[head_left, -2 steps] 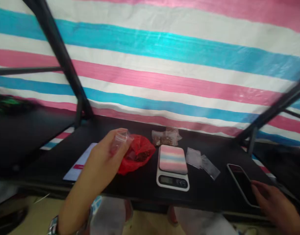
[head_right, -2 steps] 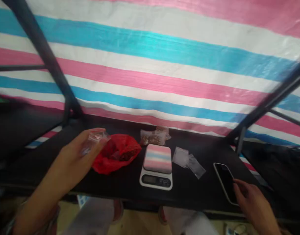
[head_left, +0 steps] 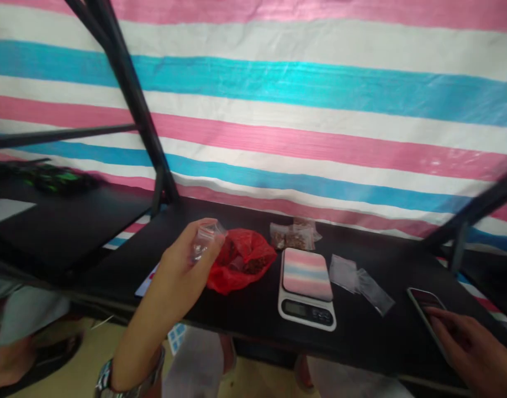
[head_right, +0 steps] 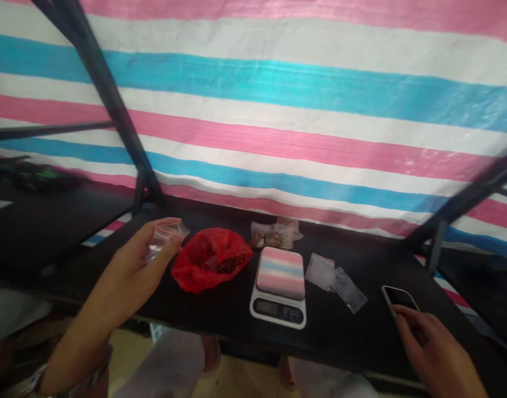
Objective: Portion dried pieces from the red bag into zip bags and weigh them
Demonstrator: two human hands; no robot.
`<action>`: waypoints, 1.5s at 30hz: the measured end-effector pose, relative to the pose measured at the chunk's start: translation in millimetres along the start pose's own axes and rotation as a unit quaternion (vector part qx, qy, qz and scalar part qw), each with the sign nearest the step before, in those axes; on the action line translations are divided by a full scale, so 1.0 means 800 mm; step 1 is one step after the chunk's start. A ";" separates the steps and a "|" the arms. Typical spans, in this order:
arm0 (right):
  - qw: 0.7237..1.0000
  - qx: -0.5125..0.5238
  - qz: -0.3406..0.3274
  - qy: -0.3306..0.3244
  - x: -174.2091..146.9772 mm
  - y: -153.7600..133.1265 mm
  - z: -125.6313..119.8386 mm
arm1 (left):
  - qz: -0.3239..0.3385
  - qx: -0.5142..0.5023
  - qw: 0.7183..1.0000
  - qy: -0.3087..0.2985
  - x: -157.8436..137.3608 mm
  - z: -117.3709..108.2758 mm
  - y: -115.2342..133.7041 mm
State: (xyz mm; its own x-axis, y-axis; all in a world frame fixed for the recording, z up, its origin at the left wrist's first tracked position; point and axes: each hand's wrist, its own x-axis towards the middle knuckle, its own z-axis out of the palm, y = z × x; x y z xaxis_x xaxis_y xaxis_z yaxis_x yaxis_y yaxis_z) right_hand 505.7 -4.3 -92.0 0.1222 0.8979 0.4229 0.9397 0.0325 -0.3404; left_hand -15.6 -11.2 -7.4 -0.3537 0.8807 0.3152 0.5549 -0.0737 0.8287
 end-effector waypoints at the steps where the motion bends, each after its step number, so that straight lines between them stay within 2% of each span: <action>1: 0.997 0.057 -0.036 -0.037 0.000 -0.042 0.006 | -0.013 -0.009 1.000 0.009 -0.006 -0.009 -0.010; 3: 0.969 0.156 -0.134 -0.135 -0.001 -0.141 0.019 | -0.037 -0.028 0.999 -0.001 -0.021 -0.023 -0.027; 4: 0.951 0.193 -0.168 -0.172 0.000 -0.193 0.028 | -0.050 -0.038 0.998 -0.031 -0.030 -0.028 -0.034; 7: 0.897 0.241 -0.248 -0.276 0.013 -0.331 0.069 | -0.088 -0.079 0.975 -0.187 -0.052 -0.027 -0.047; 8: 0.888 0.242 -0.272 -0.281 0.020 -0.365 0.086 | -0.093 -0.095 0.964 -0.229 -0.057 -0.022 -0.050; 9: 0.880 0.232 -0.296 -0.291 0.028 -0.393 0.103 | -0.094 -0.109 0.960 -0.241 -0.060 -0.015 -0.051; 11: 0.872 0.179 -0.329 -0.315 0.044 -0.430 0.133 | -0.074 -0.138 0.962 -0.223 -0.061 0.002 -0.052; 12: 0.870 0.150 -0.340 -0.324 0.051 -0.441 0.145 | -0.060 -0.138 0.970 -0.191 -0.061 0.011 -0.053; 13: 0.865 0.128 -0.348 -0.337 0.057 -0.448 0.154 | -0.038 -0.130 0.980 -0.149 -0.060 0.019 -0.054; 14: 0.860 0.112 -0.355 -0.350 0.062 -0.451 0.160 | -0.014 -0.120 0.984 -0.134 -0.059 0.026 -0.055; 17: 0.855 0.076 -0.365 -0.362 0.074 -0.452 0.164 | -0.002 -0.066 0.983 -0.171 -0.061 0.037 -0.059; 21: 0.877 -0.031 -0.367 -0.310 0.090 -0.445 0.156 | -0.017 0.005 0.985 -0.171 -0.066 0.036 -0.063; 24: 0.875 -0.098 -0.379 -0.284 0.099 -0.437 0.154 | -0.024 0.036 0.981 -0.190 -0.069 0.035 -0.063; 27: 0.870 -0.118 -0.394 -0.272 0.101 -0.426 0.156 | -0.031 0.078 0.971 -0.222 -0.074 0.039 -0.060; 30: 0.870 -0.122 -0.395 -0.268 0.100 -0.413 0.162 | -0.035 0.090 0.971 -0.221 -0.078 0.046 -0.055; 34: 0.881 -0.085 -0.366 -0.289 0.101 -0.400 0.165 | -0.024 0.030 0.980 -0.195 -0.076 0.060 -0.052; 38: 0.889 0.013 -0.315 -0.331 0.105 -0.392 0.164 | -0.026 -0.138 0.978 -0.153 -0.061 0.077 -0.052; 41: 0.905 0.042 -0.292 -0.305 0.107 -0.390 0.163 | -0.033 -0.263 0.958 -0.105 -0.050 0.084 -0.053; 45: 0.916 0.014 -0.293 -0.274 0.104 -0.393 0.161 | -0.008 -0.335 0.940 -0.062 -0.046 0.081 -0.055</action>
State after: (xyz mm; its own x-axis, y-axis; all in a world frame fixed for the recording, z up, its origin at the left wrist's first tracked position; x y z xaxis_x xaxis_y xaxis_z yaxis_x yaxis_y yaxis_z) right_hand 179.0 116.6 -58.0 -0.5865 0.8079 0.0576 0.7832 0.5838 -0.2138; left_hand 21.9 -9.7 -85.9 -0.2438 0.9289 0.2788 -0.0637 -0.3022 0.9511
